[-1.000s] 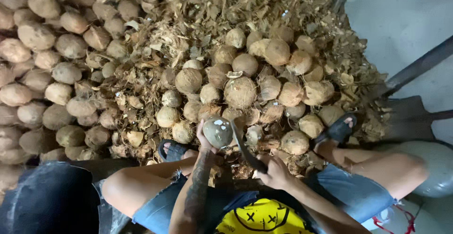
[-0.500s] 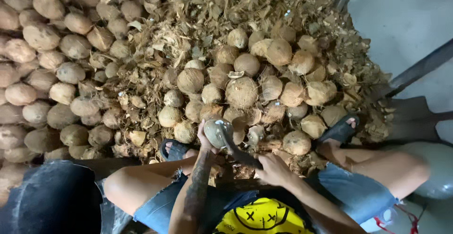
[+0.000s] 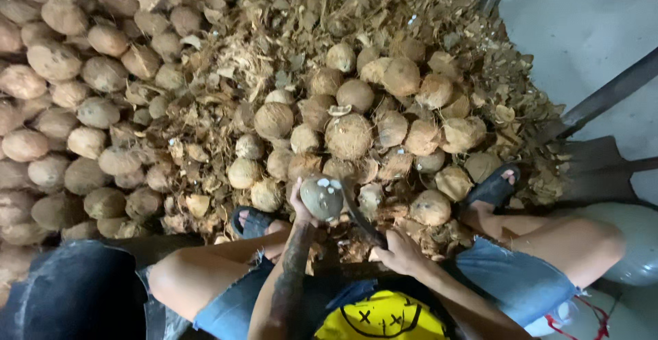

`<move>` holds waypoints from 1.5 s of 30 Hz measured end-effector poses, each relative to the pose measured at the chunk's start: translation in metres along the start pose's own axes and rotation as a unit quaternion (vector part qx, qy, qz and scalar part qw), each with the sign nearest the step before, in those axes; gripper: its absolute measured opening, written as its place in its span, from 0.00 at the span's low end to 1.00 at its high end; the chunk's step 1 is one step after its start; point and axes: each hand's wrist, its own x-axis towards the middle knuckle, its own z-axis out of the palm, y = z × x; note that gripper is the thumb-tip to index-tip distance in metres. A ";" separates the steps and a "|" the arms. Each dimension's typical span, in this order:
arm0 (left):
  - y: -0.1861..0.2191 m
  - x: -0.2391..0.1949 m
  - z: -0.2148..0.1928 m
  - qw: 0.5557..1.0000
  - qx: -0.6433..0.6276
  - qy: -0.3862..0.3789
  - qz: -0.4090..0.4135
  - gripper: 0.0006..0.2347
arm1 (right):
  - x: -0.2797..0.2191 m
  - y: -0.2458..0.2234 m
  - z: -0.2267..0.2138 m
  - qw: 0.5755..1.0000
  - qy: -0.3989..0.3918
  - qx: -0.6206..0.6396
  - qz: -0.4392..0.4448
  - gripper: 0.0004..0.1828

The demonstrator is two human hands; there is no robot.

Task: The person sits on the ground and uses a machete to peel the husk off coconuts. They repeatedly strike and scrape the coconut surface, then occasionally pour the coconut water into a bucket before continuing to peel more coconuts.

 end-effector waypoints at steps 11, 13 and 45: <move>-0.008 -0.011 0.004 0.999 -0.035 0.008 -0.007 0.24 | 0.013 0.002 0.006 0.999 0.004 -0.053 0.005 0.28; -0.012 -0.022 0.003 0.999 -0.024 0.021 -0.022 0.25 | 0.000 0.007 0.007 0.978 0.061 -0.151 -0.131 0.32; -0.005 -0.015 0.018 0.991 0.053 -0.098 -0.068 0.28 | -0.010 -0.004 -0.012 0.962 0.099 -0.075 -0.243 0.06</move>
